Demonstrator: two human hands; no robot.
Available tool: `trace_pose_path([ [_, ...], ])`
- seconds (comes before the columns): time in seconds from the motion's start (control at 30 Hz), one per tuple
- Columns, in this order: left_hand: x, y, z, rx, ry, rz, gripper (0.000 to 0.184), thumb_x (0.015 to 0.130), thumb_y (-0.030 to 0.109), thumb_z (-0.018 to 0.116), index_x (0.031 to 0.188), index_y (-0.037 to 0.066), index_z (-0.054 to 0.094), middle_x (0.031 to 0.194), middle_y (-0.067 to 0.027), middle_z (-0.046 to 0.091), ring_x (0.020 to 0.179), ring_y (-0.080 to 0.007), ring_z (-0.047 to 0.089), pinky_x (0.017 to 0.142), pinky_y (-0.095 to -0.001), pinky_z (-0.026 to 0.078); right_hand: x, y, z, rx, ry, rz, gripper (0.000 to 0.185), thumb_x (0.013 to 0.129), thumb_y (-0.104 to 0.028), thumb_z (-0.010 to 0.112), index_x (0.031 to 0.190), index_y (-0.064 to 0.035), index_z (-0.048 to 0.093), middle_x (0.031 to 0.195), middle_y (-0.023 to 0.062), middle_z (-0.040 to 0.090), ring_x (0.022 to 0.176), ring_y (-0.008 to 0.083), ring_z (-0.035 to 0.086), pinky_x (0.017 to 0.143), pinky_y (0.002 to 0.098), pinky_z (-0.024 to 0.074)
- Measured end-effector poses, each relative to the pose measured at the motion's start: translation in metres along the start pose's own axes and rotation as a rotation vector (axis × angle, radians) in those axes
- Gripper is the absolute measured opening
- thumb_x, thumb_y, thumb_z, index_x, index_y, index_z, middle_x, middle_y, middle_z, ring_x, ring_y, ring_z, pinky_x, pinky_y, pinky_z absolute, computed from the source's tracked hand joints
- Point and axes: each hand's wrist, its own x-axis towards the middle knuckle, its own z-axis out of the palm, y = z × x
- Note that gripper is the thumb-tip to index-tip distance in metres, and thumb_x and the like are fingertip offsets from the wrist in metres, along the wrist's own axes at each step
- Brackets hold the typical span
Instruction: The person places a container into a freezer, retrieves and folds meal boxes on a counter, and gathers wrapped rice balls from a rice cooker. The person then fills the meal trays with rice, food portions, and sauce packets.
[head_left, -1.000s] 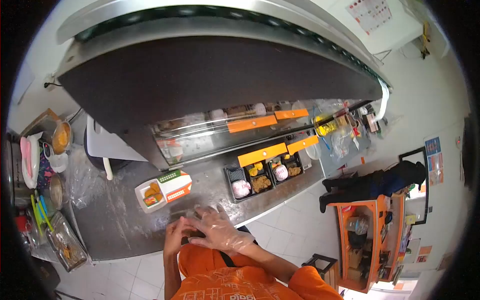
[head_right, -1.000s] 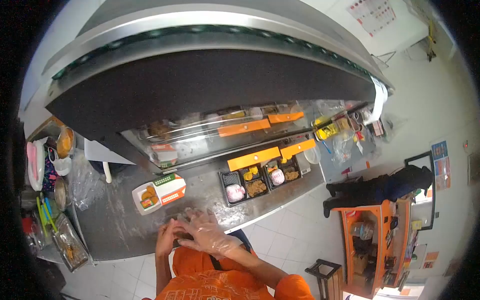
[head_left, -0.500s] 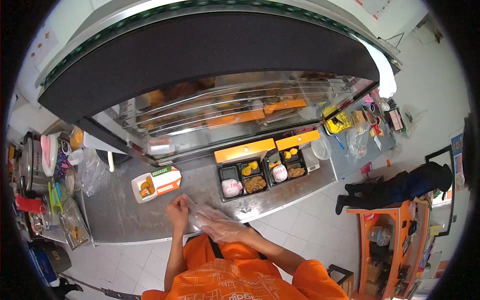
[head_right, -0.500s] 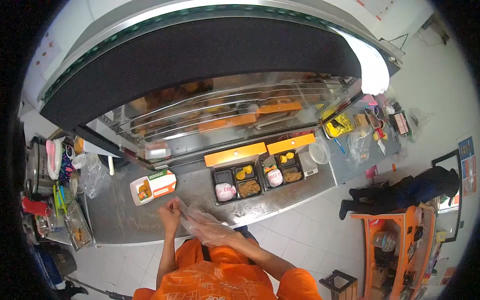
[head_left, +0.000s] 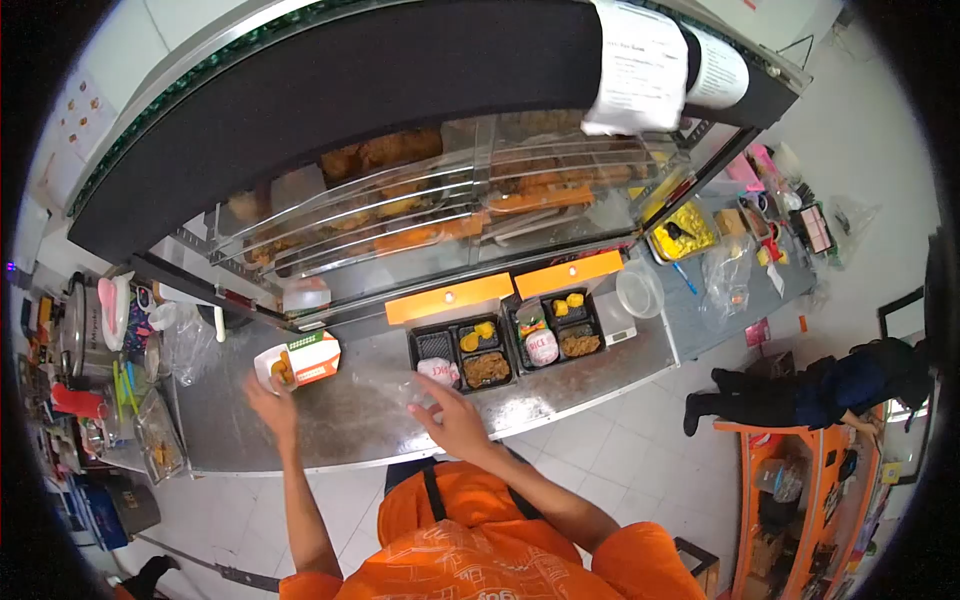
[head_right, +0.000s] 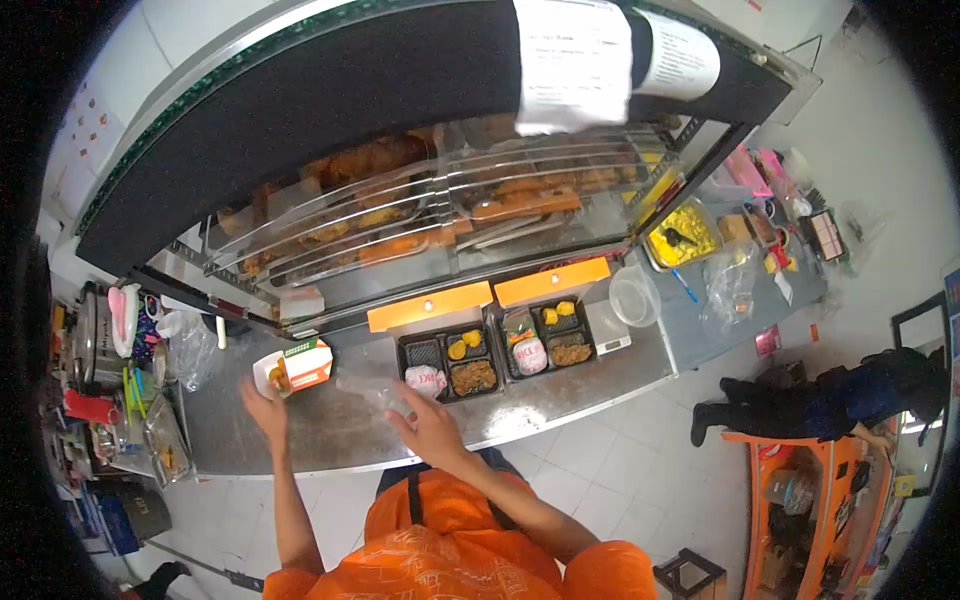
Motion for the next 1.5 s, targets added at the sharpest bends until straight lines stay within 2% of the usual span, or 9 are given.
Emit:
trace_pose_path([
  [0.03, 0.012, -0.044, 0.016, 0.296, 0.169, -0.023, 0.057, 0.103, 0.034, 0.055, 0.142, -0.007, 0.048, 0.143, -0.0303, 0.052, 0.130, -0.0416, 0.054, 0.110, -0.0427, 0.040, 0.002, 0.001, -0.001, -0.005, 0.027, -0.040, 0.053, 0.097, -0.032, 0.068, 0.140, -0.0044, 0.055, 0.122, 0.0211, 0.067, 0.084, 0.0250, 0.071, 0.075, 0.0359, 0.0565],
  [0.17, 0.029, -0.141, 0.056, -0.285, -0.122, -0.394, 0.060, 0.100, 0.035, 0.060, 0.140, -0.008, 0.049, 0.137, -0.0310, 0.056, 0.126, -0.0422, 0.057, 0.107, -0.0438, 0.043, -0.003, 0.019, 0.002, 0.119, 0.068, -0.011, 0.049, 0.097, -0.025, 0.069, 0.141, -0.0058, 0.055, 0.116, 0.0148, 0.067, 0.083, 0.0158, 0.068, 0.073, 0.0296, 0.0537],
  [0.5, -0.092, -0.009, 0.052, -0.220, -0.281, -0.563, 0.072, 0.093, 0.036, 0.070, 0.145, -0.004, 0.039, 0.099, -0.0219, 0.072, 0.094, -0.0349, 0.071, 0.086, -0.0424, 0.053, 0.025, 0.013, 0.041, 0.042, 0.212, -0.083, 0.040, 0.096, -0.018, 0.068, 0.130, 0.0006, 0.059, 0.118, 0.0129, 0.065, 0.085, 0.0166, 0.063, 0.072, 0.0298, 0.0525],
  [0.67, -0.094, 0.000, 0.073, -0.613, -0.210, -0.163, 0.065, 0.095, 0.034, 0.067, 0.142, -0.004, 0.045, 0.122, -0.0304, 0.064, 0.107, -0.0390, 0.066, 0.091, -0.0433, 0.051, 0.049, -0.044, 0.076, -0.227, 0.163, -0.333, 0.048, 0.091, -0.020, 0.069, 0.135, -0.0049, 0.056, 0.127, 0.0190, 0.061, 0.106, 0.0390, 0.062, 0.094, 0.0462, 0.0508],
  [0.77, -0.100, -0.009, 0.084, -0.408, -0.535, 0.166, 0.056, 0.095, 0.027, 0.064, 0.139, -0.003, 0.047, 0.122, -0.0271, 0.063, 0.105, -0.0367, 0.065, 0.087, -0.0431, 0.053, 0.063, -0.036, 0.136, -0.369, 0.037, -0.395, 0.045, 0.095, -0.031, 0.065, 0.134, -0.0098, 0.058, 0.119, 0.0155, 0.061, 0.112, 0.0347, 0.061, 0.091, 0.0446, 0.0526],
  [1.0, -0.121, -0.060, 0.107, -0.740, -0.460, 0.186, 0.043, 0.096, 0.017, 0.059, 0.134, -0.002, 0.049, 0.118, -0.0202, 0.063, 0.099, -0.0319, 0.064, 0.078, -0.0424, 0.055, 0.114, 0.074, 0.245, -0.678, -0.266, -0.396, 0.036, 0.090, -0.019, 0.060, 0.122, -0.0024, 0.062, 0.117, 0.0157, 0.063, 0.111, 0.0357, 0.062, 0.094, 0.0445, 0.0517],
  [1.07, -0.113, -0.069, 0.112, -0.843, -0.483, 0.056, 0.039, 0.097, 0.014, 0.057, 0.132, -0.001, 0.050, 0.117, -0.0182, 0.063, 0.098, -0.0305, 0.064, 0.076, -0.0422, 0.056, 0.086, 0.057, 0.221, -0.554, -0.149, -0.569, 0.034, 0.087, -0.015, 0.059, 0.117, -0.0009, 0.063, 0.116, 0.0171, 0.063, 0.113, 0.0352, 0.062, 0.096, 0.0453, 0.0508],
  [1.17, -0.085, -0.046, 0.078, -1.112, -0.661, -0.708, 0.036, 0.097, 0.013, 0.054, 0.130, 0.000, 0.047, 0.119, -0.0162, 0.059, 0.101, -0.0280, 0.062, 0.072, -0.0418, 0.057, 0.061, 0.024, 0.144, -0.412, -0.323, -0.430, 0.028, 0.085, -0.011, 0.059, 0.110, 0.0007, 0.065, 0.114, 0.0179, 0.065, 0.110, 0.0331, 0.065, 0.089, 0.0450, 0.0542],
  [1.5, -0.049, -0.092, 0.165, -1.003, -0.087, -0.382, 0.077, 0.091, 0.012, 0.062, 0.158, 0.004, 0.025, 0.149, -0.0229, 0.044, 0.118, -0.0379, 0.058, 0.106, -0.0505, 0.045, 0.052, 0.070, -0.307, -0.621, 0.321, -0.105, 0.020, 0.092, -0.010, 0.062, 0.108, -0.0015, 0.071, 0.092, 0.0127, 0.075, 0.076, 0.0306, 0.072, 0.069, 0.0393, 0.0573],
])
